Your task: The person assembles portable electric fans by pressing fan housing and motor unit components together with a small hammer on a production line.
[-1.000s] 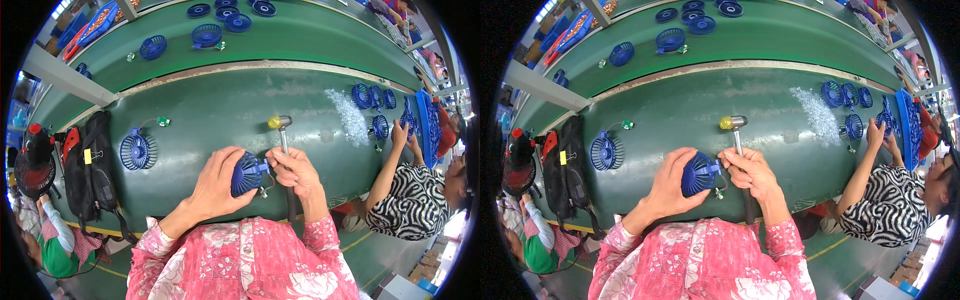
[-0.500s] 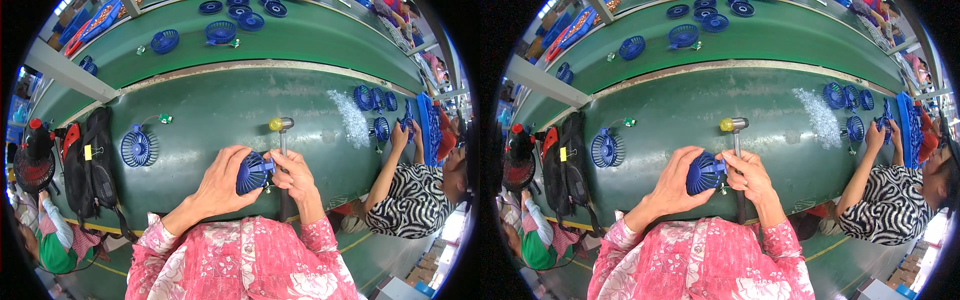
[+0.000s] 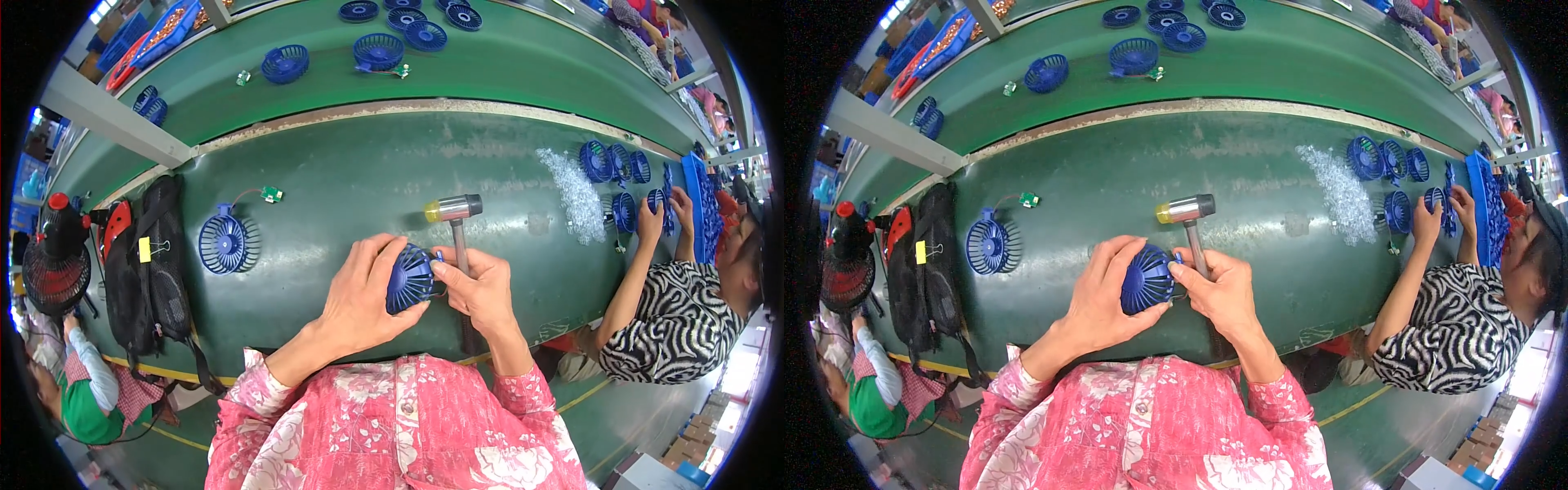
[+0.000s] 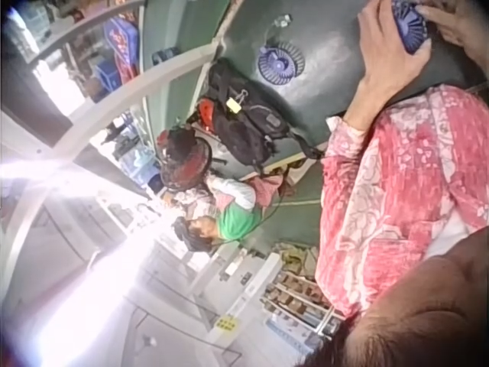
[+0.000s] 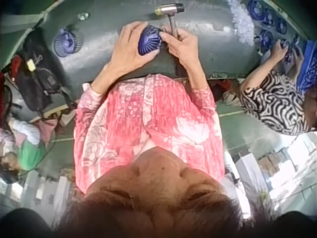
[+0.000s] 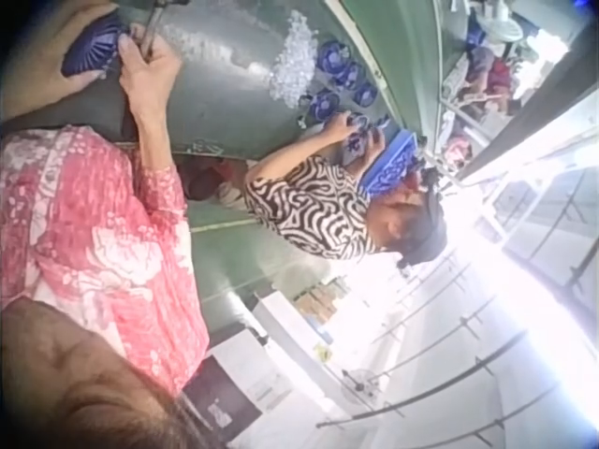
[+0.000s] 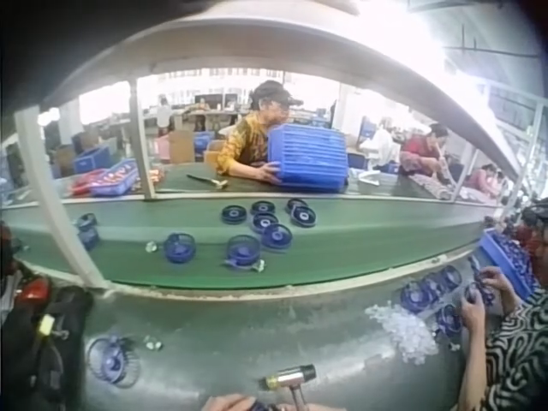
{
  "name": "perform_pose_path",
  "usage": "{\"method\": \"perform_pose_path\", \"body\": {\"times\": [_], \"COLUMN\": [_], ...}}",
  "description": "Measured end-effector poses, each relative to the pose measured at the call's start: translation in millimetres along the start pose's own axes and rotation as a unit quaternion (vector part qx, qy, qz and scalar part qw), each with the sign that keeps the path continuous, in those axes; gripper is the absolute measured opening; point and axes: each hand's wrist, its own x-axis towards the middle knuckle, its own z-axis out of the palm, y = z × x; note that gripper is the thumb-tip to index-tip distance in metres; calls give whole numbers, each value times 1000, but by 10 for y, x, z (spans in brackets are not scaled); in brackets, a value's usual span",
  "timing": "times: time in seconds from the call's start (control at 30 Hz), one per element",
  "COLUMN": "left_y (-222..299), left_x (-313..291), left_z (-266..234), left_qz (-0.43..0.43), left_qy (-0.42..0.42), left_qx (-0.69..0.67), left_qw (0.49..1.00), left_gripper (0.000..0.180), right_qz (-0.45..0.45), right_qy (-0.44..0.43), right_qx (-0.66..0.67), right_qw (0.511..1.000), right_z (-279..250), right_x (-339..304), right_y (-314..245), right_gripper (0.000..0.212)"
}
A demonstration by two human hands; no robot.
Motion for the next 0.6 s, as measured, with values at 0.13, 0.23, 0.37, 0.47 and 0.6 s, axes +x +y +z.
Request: {"method": "perform_pose_path", "body": {"times": [0.13,0.23,0.37,0.47,0.6], "left_y": [-26,-163,-221,-338,-1024], "left_x": [60,162,385,637,979], "left_z": [-106,-255,-644,-1035,-1535], "left_qz": [-71,-213,-186,-91,-58], "left_qy": [-43,-137,-106,34,202], "left_qx": [-68,-224,-215,111,332], "left_qw": [994,941,953,989,920], "left_gripper": [84,65,31,29,31], "right_qz": [4,-18,-81,-227,-384], "right_qy": [12,27,119,235,285], "right_qx": [100,84,-61,-120,8], "right_qw": [995,996,988,937,878], "right_z": [3,9,-6,-126,-168], "right_x": [45,75,102,50,-49], "right_y": [-44,-66,-204,-237,-297], "right_gripper": [21,19,11,7,24]}}
